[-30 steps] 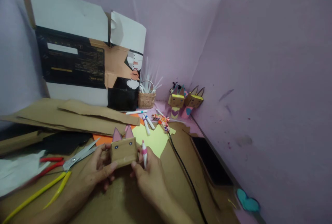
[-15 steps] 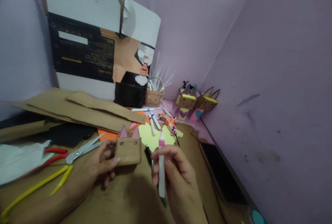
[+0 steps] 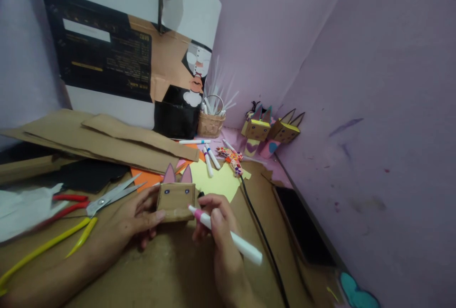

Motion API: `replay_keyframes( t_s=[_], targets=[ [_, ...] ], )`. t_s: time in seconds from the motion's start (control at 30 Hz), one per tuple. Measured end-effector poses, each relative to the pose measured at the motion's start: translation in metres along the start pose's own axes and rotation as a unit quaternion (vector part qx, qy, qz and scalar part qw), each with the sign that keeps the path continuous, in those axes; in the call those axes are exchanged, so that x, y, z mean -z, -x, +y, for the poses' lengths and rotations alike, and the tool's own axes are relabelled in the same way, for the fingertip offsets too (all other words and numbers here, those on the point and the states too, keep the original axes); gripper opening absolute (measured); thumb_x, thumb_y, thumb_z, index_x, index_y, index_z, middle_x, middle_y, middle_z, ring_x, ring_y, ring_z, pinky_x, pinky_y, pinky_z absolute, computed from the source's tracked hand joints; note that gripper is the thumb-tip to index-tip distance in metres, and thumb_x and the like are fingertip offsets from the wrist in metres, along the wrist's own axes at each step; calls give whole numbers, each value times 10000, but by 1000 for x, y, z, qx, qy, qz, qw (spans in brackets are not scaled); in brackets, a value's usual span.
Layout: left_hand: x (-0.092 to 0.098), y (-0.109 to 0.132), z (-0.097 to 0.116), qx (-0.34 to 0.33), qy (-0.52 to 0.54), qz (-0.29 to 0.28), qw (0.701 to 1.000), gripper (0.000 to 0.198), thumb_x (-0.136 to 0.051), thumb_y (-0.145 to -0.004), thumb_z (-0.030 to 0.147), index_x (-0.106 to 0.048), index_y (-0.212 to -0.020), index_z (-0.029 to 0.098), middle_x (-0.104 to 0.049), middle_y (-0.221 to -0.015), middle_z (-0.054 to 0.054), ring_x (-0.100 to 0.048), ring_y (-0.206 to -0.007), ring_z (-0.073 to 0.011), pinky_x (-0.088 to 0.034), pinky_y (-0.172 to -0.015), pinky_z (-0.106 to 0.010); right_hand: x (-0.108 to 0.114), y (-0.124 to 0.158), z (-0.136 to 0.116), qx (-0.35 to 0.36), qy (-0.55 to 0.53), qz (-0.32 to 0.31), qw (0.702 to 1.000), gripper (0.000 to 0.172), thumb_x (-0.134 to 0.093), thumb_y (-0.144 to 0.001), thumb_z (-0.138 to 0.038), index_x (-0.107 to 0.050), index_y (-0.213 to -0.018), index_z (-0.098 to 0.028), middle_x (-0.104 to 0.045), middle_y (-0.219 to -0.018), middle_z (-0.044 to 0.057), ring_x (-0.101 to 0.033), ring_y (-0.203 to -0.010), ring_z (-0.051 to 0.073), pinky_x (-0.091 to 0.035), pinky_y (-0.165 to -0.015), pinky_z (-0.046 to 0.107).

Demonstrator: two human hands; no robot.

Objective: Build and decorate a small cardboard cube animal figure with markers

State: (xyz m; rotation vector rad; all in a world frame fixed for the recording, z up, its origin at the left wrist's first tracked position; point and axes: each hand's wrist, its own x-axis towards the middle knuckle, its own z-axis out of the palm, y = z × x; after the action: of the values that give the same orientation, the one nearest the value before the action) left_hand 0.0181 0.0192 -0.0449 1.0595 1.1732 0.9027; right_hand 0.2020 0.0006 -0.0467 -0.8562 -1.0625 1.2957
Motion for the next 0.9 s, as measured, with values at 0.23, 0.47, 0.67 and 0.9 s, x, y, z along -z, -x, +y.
replay_keyframes(
  t_s=[0.23, 0.47, 0.67, 0.9],
  targets=[
    [0, 1, 2, -1, 9, -17, 1000, 793, -699, -657, 422, -317, -1310, 182, -532, -1260, -154, -473, -490, -52, -401, -372, -196, 3, 3, 2, 38, 278, 45, 959, 142, -665, -737, -322, -632, -698, -190, -579, -545, -12, -460, -459, 109, -304, -413, 201],
    [0, 2, -1, -23, 35, -36, 998, 753, -720, -677, 366, -343, -1312, 221, -533, -1313, -136, -615, -677, -134, -397, -382, -167, -2, 4, 8, 69, 283, 74, 954, 223, -605, -796, -355, -548, -644, -202, -475, -492, -51, -399, -439, 97, -283, -412, 204],
    [-2, 2, 4, -35, 41, -69, 996, 608, -718, -689, 327, -448, -1219, 202, -582, -1277, -123, -642, -945, -228, -416, -429, -159, -3, 5, 13, 54, 265, 63, 961, 248, -577, -824, -386, -513, -667, -206, -465, -513, -52, -376, -455, 98, -263, -425, 214],
    [-2, 2, 5, -22, 29, -64, 997, 699, -718, -680, 344, -385, -1276, 198, -516, -1343, -157, -625, -1008, -268, -421, -432, -168, 1, 4, 15, 61, 308, 48, 948, 263, -561, -844, -385, -500, -662, -204, -489, -556, -43, -420, -500, 106, -293, -462, 219]
  ],
)
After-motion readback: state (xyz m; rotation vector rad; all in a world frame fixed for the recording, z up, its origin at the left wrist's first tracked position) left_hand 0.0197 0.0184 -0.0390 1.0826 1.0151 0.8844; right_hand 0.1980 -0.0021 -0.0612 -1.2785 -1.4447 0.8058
